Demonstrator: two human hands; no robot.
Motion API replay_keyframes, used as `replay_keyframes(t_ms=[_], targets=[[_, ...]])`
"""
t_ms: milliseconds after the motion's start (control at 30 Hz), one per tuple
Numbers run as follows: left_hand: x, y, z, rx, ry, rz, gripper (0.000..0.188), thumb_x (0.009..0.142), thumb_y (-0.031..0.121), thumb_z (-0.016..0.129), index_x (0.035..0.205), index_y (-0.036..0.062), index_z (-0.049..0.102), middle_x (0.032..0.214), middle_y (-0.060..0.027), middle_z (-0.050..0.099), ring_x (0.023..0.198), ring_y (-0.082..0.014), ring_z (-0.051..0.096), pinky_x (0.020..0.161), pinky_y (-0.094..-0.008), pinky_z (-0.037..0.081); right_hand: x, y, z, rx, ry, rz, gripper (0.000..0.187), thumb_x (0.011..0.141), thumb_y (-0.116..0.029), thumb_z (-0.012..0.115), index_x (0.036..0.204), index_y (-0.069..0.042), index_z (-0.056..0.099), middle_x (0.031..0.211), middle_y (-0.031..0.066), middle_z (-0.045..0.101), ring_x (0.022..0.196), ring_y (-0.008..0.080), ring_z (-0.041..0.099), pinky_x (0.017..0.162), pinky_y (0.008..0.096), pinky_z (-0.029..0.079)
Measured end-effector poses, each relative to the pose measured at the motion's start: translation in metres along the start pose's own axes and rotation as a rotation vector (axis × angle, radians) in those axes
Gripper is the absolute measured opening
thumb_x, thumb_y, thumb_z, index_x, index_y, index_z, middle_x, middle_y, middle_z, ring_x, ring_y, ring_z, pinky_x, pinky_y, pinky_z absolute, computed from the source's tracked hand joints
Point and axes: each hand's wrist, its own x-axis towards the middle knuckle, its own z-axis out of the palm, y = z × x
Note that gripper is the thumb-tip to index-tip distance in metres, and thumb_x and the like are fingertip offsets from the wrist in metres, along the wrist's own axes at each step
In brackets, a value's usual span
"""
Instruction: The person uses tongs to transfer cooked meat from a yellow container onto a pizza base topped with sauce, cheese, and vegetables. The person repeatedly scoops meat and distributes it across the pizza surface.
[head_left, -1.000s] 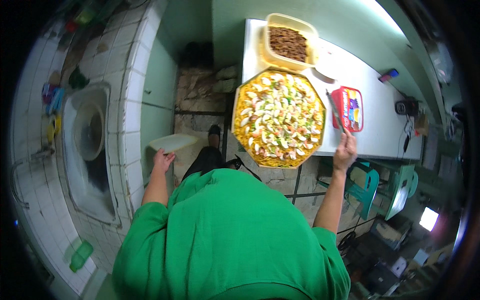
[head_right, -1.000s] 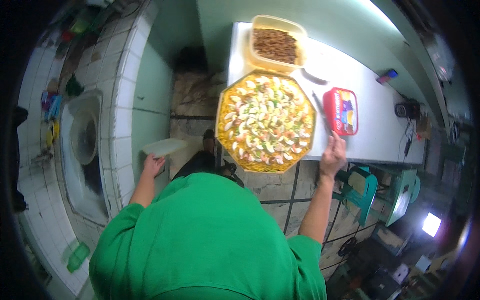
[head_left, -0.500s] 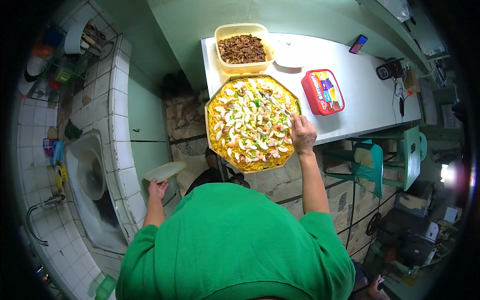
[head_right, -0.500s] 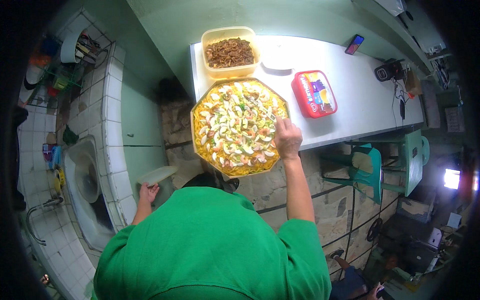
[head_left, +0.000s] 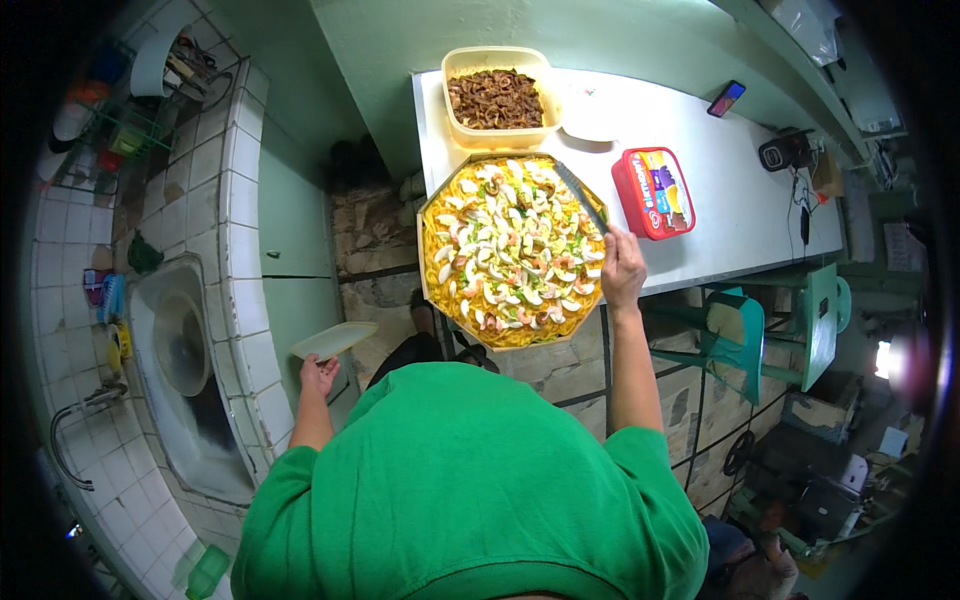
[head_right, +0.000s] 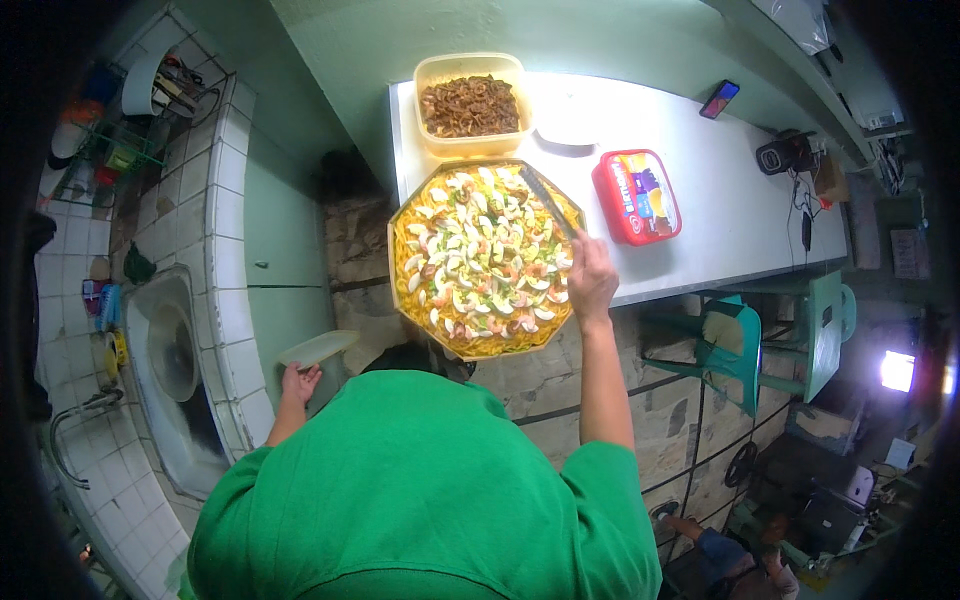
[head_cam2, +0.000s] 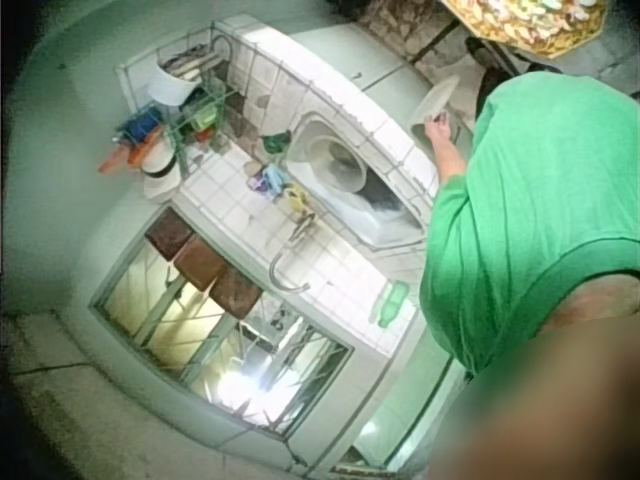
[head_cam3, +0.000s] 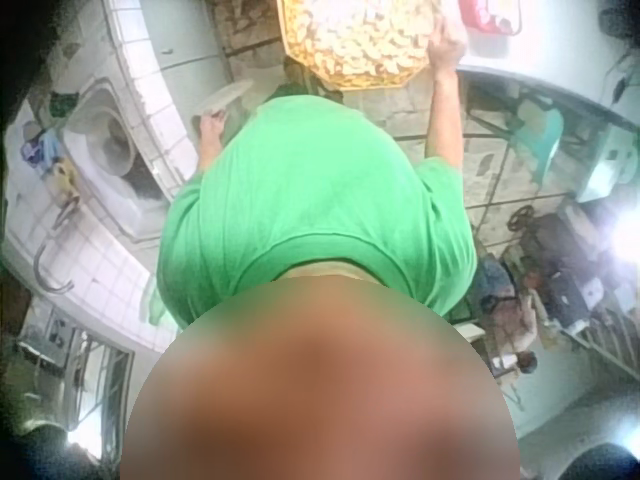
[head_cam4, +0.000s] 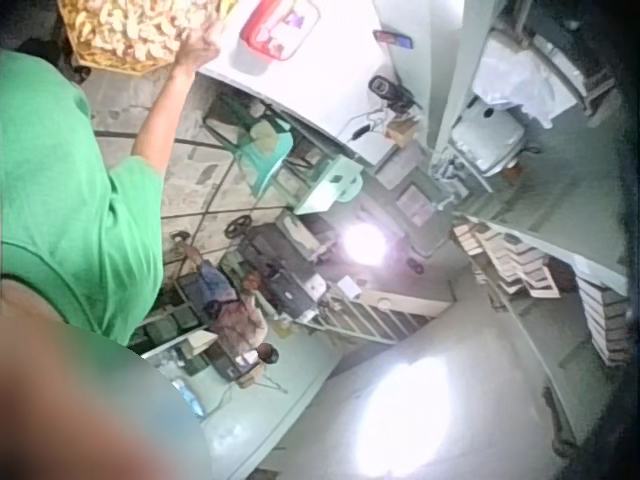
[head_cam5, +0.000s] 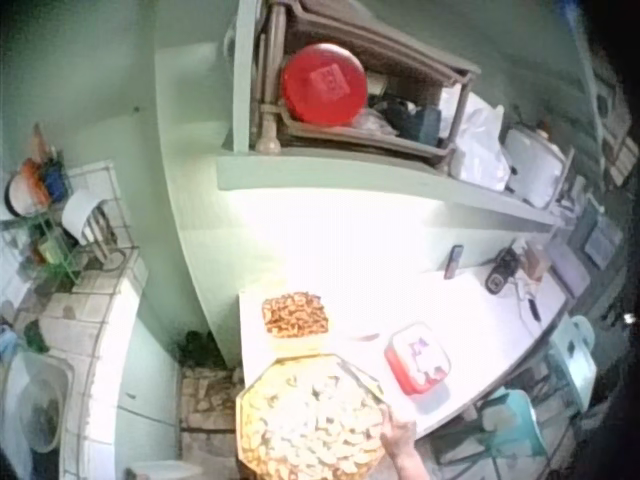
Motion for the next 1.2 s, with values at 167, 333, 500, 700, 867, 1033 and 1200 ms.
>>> replay_keyframes(t_ms=[167, 333, 500, 700, 867, 1033, 1200], targets=[[0.001, 0.004, 0.006, -0.012, -0.010, 0.010, 0.030, 0.087, 0.023, 0.052, 0.108, 0.0013, 0.049, 0.090, -0.0136, 0.056, 0.081, -0.0275, 0.062, 0.079, -0.0439, 0.053, 0.060, -0.016, 0.008, 0.073, 0.098, -0.114, 0.016, 0.093, -0.014, 0.054, 0.101, -0.003, 0.063, 0.080, 0.0126, 0.059, 0.067, 0.0308, 0.061, 0.058, 0.0390, 0.047], [0.001, 0.006, 0.003, -0.081, -0.031, 0.020, 0.031, 0.087, 0.023, 0.051, 0.109, 0.0008, 0.048, 0.090, -0.0138, 0.056, 0.081, -0.0276, 0.063, 0.078, -0.0438, 0.053, 0.031, -0.031, -0.002, -0.257, -0.324, -0.118, 0.014, 0.092, -0.017, 0.057, 0.099, -0.007, 0.064, 0.081, 0.0116, 0.060, 0.067, 0.0319, 0.063, 0.059, 0.0409, 0.050], [0.005, 0.005, -0.004, -0.058, 0.033, -0.002, 0.031, 0.088, 0.022, 0.051, 0.110, 0.0014, 0.048, 0.092, -0.0140, 0.056, 0.080, -0.0279, 0.062, 0.080, -0.0447, 0.052, -0.015, -0.030, 0.001, -0.315, -0.254, -0.198, 0.019, 0.083, -0.014, 0.064, 0.101, -0.009, 0.061, 0.083, 0.0086, 0.058, 0.064, 0.0272, 0.061, 0.056, 0.0373, 0.047], [0.011, 0.009, 0.000, -0.012, -0.008, -0.028, 0.030, 0.088, 0.021, 0.051, 0.111, 0.0019, 0.046, 0.096, -0.0143, 0.055, 0.083, -0.0281, 0.062, 0.082, -0.0456, 0.051, -0.025, -0.022, 0.012, -0.351, -0.270, -0.170, 0.023, 0.084, -0.016, 0.064, 0.105, -0.008, 0.061, 0.084, 0.0087, 0.058, 0.064, 0.0279, 0.060, 0.056, 0.0378, 0.048], [0.013, 0.015, 0.010, -0.019, -0.067, 0.013, 0.031, 0.088, 0.022, 0.051, 0.112, 0.0026, 0.046, 0.096, -0.0150, 0.055, 0.082, -0.0285, 0.062, 0.081, -0.0454, 0.052, -0.028, -0.012, 0.001, -0.151, -0.197, 0.045, 0.018, 0.090, -0.018, 0.058, 0.105, -0.010, 0.062, 0.086, 0.0101, 0.060, 0.069, 0.0315, 0.062, 0.060, 0.0406, 0.049], [0.012, 0.018, 0.015, -0.016, -0.067, 0.011, 0.031, 0.088, 0.022, 0.051, 0.112, 0.0031, 0.046, 0.094, -0.0151, 0.056, 0.082, -0.0288, 0.063, 0.080, -0.0454, 0.052, -0.028, -0.009, -0.003, -0.112, -0.192, 0.085, 0.017, 0.090, -0.017, 0.057, 0.104, -0.010, 0.062, 0.086, 0.0112, 0.060, 0.070, 0.0325, 0.062, 0.061, 0.0403, 0.049], [0.011, 0.016, 0.015, 0.012, -0.024, -0.016, 0.031, 0.088, 0.023, 0.050, 0.113, 0.0037, 0.046, 0.094, -0.0148, 0.056, 0.082, -0.0288, 0.063, 0.078, -0.0446, 0.053, -0.031, -0.020, 0.011, -0.284, -0.253, -0.099, 0.021, 0.084, -0.016, 0.063, 0.104, -0.008, 0.062, 0.084, 0.0100, 0.057, 0.066, 0.0297, 0.061, 0.058, 0.0393, 0.049]])
